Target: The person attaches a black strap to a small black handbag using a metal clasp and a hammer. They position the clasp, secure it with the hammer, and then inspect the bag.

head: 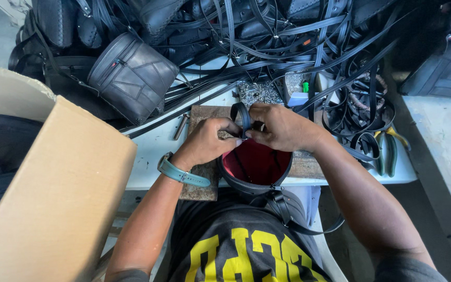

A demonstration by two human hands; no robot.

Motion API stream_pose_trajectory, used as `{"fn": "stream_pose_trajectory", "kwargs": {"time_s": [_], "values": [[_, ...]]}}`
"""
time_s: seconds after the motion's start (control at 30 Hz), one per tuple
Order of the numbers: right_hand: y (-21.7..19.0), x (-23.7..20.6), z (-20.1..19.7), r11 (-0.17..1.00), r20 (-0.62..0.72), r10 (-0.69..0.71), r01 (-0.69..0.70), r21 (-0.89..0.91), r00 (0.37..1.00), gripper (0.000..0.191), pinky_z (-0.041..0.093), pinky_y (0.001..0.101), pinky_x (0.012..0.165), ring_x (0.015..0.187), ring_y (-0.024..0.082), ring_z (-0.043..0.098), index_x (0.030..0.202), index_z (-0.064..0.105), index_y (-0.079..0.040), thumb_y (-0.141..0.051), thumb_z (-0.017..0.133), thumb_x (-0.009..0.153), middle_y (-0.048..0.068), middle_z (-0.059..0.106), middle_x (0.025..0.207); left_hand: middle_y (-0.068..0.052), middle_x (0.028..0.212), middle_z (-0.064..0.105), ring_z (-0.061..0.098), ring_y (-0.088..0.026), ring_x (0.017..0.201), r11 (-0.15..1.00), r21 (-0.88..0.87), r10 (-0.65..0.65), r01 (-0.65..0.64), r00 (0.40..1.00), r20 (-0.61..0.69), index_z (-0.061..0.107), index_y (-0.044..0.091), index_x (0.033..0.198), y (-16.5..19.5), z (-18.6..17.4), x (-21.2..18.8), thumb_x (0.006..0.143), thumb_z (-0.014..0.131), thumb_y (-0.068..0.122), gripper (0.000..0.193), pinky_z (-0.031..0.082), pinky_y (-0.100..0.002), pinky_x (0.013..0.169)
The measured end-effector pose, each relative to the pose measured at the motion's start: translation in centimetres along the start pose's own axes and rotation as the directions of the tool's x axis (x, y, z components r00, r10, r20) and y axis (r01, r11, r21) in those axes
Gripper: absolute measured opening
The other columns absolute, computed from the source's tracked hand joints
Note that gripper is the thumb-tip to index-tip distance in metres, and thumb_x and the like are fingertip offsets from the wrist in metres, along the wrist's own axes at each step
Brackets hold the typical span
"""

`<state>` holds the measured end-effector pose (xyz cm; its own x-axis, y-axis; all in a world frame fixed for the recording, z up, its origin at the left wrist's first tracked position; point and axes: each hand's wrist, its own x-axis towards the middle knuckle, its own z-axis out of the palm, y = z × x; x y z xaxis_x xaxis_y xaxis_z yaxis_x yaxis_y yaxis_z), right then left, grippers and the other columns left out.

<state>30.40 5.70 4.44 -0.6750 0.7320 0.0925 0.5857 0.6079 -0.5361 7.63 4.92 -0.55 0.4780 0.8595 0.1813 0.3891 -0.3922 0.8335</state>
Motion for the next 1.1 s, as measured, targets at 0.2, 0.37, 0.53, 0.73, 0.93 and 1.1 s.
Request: {"fn": "stream_pose_trajectory", "kwargs": {"time_s": [0.2, 0.37, 0.53, 0.73, 0.93, 1.1], "values": [[-0.5, -0.1, -0.1, 1.0, -0.09, -0.026, 0.027, 0.003, 0.996, 0.027, 0.058, 0.0411, 0.08, 0.088, 0.033, 0.071, 0.099, 0.07, 0.004, -0.016, 0.077, 0.082, 0.017, 0.069, 0.1, -0.014, 0.092, 0.08, 0.078, -0.02, 0.085, 0.999, 0.005, -0.052, 0.052, 0.999, 0.014, 0.076, 0.0, 0.104, 0.2, 0.3, 0.0, 0.084, 0.075, 0.019, 0.027, 0.059, -0.033, 0.081], [-0.6, 0.3, -0.1, 0.99, 0.006, 0.068, -0.067, -0.127, 0.998, 0.022, 0.057, 0.0426, 0.074, 0.08, 0.035, 0.07, 0.092, 0.066, 0.005, -0.012, 0.076, 0.083, 0.019, 0.069, 0.091, -0.014, 0.094, 0.079, 0.077, -0.021, 0.086, 0.999, 0.044, 0.027, -0.027, 1.0, -0.01, 0.077, 0.001, 0.102, 0.3, 0.6, 0.1, 0.085, 0.077, 0.018, 0.024, 0.058, -0.033, 0.079], [0.0, 0.2, -0.6, 0.996, 0.016, -0.015, 0.016, -0.087, 1.0, 0.024, 0.058, 0.0405, 0.074, 0.078, 0.033, 0.071, 0.097, 0.072, 0.002, -0.009, 0.076, 0.076, 0.017, 0.074, 0.092, -0.013, 0.091, 0.08, 0.078, -0.021, 0.081, 0.994, 0.061, -0.097, 0.096, 0.995, 0.022, 0.078, 0.003, 0.101, 0.5, 0.8, 0.9, 0.086, 0.077, 0.018, 0.022, 0.058, -0.034, 0.076], [1.4, 0.4, -0.9, 0.99, -0.005, 0.087, -0.086, 0.108, 0.996, 0.025, 0.06, 0.038, 0.076, 0.084, 0.026, 0.076, 0.103, 0.075, -0.001, -0.014, 0.079, 0.082, 0.014, 0.076, 0.097, -0.013, 0.094, 0.079, 0.077, -0.02, 0.085, 0.998, 0.056, -0.039, 0.038, 0.999, 0.022, 0.076, 0.002, 0.105, 0.1, 0.9, 1.0, 0.088, 0.076, 0.02, 0.024, 0.058, -0.034, 0.077], [2.3, 0.0, 1.0, 0.983, -0.108, -0.119, 0.133, 0.128, 0.987, 0.028, 0.059, 0.0393, 0.082, 0.089, 0.03, 0.074, 0.104, 0.075, 0.001, -0.01, 0.08, 0.079, 0.017, 0.075, 0.1, -0.013, 0.094, 0.08, 0.078, -0.018, 0.086, 0.996, 0.0, -0.091, 0.091, 0.996, -0.009, 0.077, 0.002, 0.102, -0.7, 1.1, 0.5, 0.087, 0.077, 0.019, 0.022, 0.059, -0.032, 0.079], [1.9, -0.4, 0.9, 0.967, -0.104, 0.203, -0.182, 0.178, 0.974, 0.022, 0.06, 0.0363, 0.077, 0.083, 0.025, 0.077, 0.099, 0.073, -0.002, -0.017, 0.081, 0.085, 0.012, 0.078, 0.094, -0.013, 0.096, 0.079, 0.077, -0.017, 0.09, 0.996, -0.093, -0.018, 0.01, 0.996, -0.084, 0.071, 0.001, 0.11, -0.9, 1.2, 0.1, 0.089, 0.074, 0.017, 0.026, 0.059, -0.032, 0.08]]}}
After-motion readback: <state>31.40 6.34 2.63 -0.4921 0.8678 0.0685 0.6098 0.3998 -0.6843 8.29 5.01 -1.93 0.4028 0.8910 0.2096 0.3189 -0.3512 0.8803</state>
